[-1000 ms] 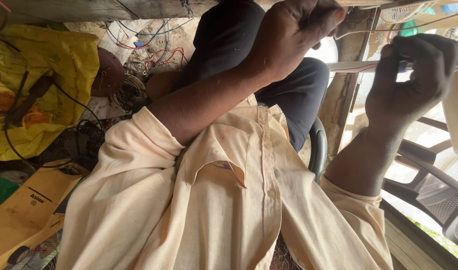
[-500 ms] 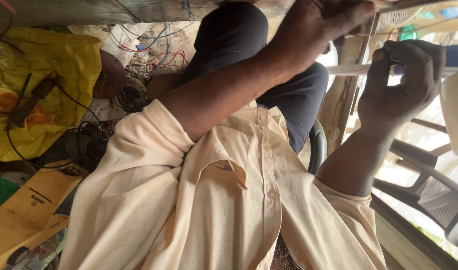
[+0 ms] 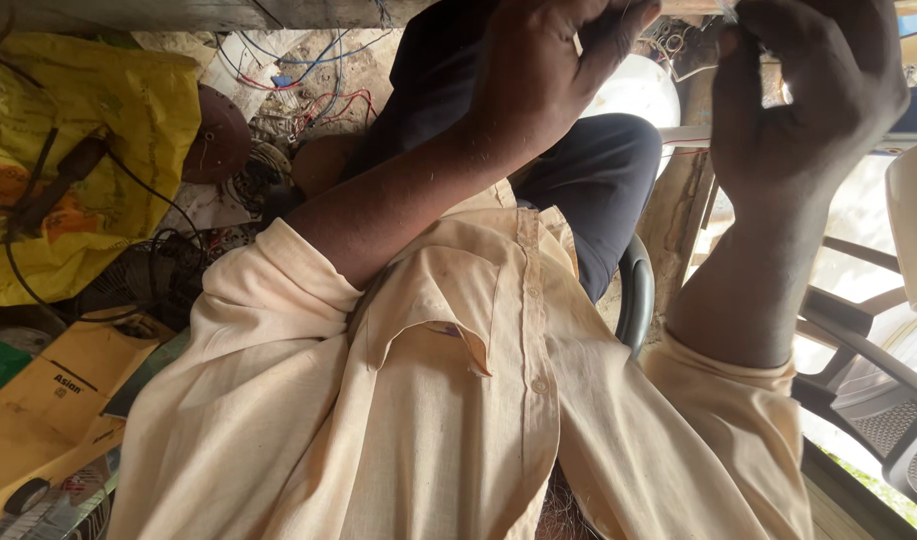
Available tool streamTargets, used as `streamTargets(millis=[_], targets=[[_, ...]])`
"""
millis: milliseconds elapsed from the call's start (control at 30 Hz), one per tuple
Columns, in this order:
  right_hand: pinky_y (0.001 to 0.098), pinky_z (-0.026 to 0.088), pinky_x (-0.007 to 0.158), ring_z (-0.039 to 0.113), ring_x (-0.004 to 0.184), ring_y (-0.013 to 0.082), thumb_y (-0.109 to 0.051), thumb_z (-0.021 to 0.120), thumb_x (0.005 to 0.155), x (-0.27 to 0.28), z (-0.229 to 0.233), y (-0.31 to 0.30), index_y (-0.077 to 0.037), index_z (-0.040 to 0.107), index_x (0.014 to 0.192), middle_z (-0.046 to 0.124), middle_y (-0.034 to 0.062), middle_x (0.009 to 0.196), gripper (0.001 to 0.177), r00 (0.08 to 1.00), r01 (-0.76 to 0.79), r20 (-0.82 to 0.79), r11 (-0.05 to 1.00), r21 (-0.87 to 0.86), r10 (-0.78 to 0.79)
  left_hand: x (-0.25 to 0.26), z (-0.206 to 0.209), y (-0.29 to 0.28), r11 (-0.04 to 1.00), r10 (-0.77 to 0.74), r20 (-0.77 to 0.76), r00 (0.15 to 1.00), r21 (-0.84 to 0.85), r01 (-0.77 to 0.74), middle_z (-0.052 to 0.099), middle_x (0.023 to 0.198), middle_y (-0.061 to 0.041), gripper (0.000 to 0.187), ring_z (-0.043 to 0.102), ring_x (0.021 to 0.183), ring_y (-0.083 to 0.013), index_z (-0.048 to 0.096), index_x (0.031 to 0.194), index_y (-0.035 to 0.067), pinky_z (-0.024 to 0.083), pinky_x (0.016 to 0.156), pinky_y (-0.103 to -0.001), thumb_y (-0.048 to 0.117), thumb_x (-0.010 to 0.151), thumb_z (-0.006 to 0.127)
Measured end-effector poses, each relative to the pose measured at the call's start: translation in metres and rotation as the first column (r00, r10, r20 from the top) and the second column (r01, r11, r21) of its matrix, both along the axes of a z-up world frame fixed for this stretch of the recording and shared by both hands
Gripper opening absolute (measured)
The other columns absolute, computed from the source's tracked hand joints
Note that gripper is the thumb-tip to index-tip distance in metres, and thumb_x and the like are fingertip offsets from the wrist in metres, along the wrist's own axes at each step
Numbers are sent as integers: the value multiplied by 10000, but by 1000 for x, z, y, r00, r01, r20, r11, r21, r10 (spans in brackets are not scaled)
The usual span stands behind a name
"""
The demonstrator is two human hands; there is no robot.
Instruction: The person is working on electrical components, specifically handling wires and a motor part. They strip the insulation from a blue wire and appear to be preparing it for connection.
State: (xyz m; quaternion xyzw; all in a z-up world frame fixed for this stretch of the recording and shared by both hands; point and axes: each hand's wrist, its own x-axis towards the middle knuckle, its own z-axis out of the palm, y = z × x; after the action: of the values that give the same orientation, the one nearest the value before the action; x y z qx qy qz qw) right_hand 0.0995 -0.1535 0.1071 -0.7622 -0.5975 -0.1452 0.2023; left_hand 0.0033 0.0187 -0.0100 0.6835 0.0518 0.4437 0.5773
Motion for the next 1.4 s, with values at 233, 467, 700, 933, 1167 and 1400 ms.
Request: streamTargets(millis=[233,467,700,933,1167,1400], targets=[[350,484,783,624,907,275,48,660,979,3,6,25,-29,665,1093,660,88,1043,139,993,-70,92,997,-31,72,-1,1,3,953,141,22,990,266,-142,756,958,15,167,744,830,-126,674,1097,137,585,710,-286,212,1010,795],[350,451,727,626,855,281,43,665,962,11,2,22,-26,661,1039,657,94,1000,104,995,-50,86,997,-61,55,-10,10,6,928,128,-4,992,353,-119,694,992,-6,193,696,890,-158,699,1134,132,561,754,-331,158,991,826],[350,455,723,634,853,278,53,652,963,12,3,25,-24,658,1038,654,96,983,107,995,-51,82,996,-68,57,-16,19,13,927,95,-12,995,365,-84,676,1003,9,215,665,915,-180,687,1076,129,524,761,-367,105,914,826],[351,459,719,641,851,274,62,639,965,11,-1,28,-21,655,1037,652,98,966,111,996,-41,72,996,-73,46,-14,18,15,916,135,13,991,378,-130,660,1019,22,220,666,920,-184,669,1065,150,522,780,-380,155,944,852],[351,463,715,649,849,271,71,626,966,14,-6,27,-19,652,1036,650,100,950,117,998,10,58,997,-71,-6,-14,16,12,946,96,-44,994,315,-77,669,940,-6,178,676,854,-182,696,1062,137,525,744,-363,172,965,841],[377,513,774,682,920,299,70,593,967,0,-16,34,-6,674,1150,671,118,1023,214,999,-5,-52,1000,3,5,-7,11,4,991,36,77,996,123,-46,770,972,16,154,765,897,-142,690,1105,117,593,801,-293,110,990,792]])
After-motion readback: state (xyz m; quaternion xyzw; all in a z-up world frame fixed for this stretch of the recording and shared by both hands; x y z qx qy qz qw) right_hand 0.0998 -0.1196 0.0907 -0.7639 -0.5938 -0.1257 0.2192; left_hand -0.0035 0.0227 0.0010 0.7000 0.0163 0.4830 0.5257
